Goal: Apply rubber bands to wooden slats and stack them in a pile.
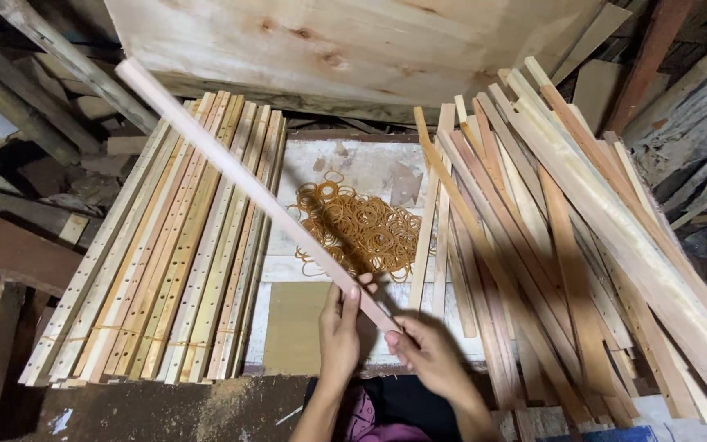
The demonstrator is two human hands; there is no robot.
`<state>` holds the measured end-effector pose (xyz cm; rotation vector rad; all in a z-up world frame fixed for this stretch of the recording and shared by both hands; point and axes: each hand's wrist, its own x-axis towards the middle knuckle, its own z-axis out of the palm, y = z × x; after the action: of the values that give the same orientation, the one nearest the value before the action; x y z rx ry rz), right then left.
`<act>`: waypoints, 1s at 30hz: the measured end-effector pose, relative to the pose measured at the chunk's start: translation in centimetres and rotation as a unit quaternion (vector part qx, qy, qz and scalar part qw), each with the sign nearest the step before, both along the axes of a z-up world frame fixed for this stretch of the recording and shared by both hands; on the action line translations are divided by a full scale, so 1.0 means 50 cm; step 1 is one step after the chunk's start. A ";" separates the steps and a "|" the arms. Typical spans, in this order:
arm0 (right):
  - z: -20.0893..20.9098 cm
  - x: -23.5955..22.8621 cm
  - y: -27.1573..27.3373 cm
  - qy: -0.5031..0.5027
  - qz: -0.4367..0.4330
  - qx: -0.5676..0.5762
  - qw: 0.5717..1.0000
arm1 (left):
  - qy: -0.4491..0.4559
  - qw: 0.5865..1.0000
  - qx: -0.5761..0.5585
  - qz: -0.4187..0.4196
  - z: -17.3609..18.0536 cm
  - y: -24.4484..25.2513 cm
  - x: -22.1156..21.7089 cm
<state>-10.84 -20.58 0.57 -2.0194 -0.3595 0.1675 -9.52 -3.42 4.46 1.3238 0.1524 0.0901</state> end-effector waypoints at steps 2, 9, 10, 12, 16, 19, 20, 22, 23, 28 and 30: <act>-0.036 -0.024 0.010 0.121 -0.015 0.071 0.990 | 0.030 0.998 -0.048 0.003 0.007 -0.013 0.007; -0.053 -0.048 0.051 0.242 0.013 0.222 0.945 | 0.051 0.992 0.114 -0.005 0.021 -0.025 0.017; -0.028 -0.038 0.049 0.240 0.014 0.220 0.946 | 0.048 0.992 0.112 -0.003 0.023 -0.022 0.015; 0.021 -0.019 0.050 0.178 -0.046 0.009 0.983 | 0.053 0.981 0.182 -0.035 0.027 -0.013 0.011; 0.058 0.058 0.067 0.071 -0.093 0.099 0.988 | 0.040 0.957 0.278 -0.074 0.044 0.015 -0.008; 0.099 0.098 0.085 0.113 -0.099 0.155 0.976 | 0.054 0.924 0.364 -0.105 0.063 0.026 -0.027; 0.111 0.116 0.088 0.106 -0.124 0.215 0.963 | 0.066 0.882 0.453 -0.110 0.064 0.029 -0.029; 0.142 0.146 0.087 0.095 -0.151 0.276 0.944 | 0.074 0.832 0.538 -0.114 0.057 0.050 -0.034; 0.160 0.158 0.082 0.118 -0.200 0.331 0.915 | 0.026 0.810 0.578 -0.094 0.051 0.068 -0.037; 0.137 0.216 -0.001 0.041 -0.207 0.349 0.913 | -0.025 0.758 0.639 -0.124 0.056 0.208 -0.040; 0.101 0.233 -0.047 0.070 -0.230 0.509 0.826 | -0.086 0.666 0.740 -0.023 0.062 0.281 -0.037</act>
<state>0.83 -22.91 5.60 -0.9620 0.1468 -0.1645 -11.37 10.64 7.58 2.9633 -0.1964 0.3449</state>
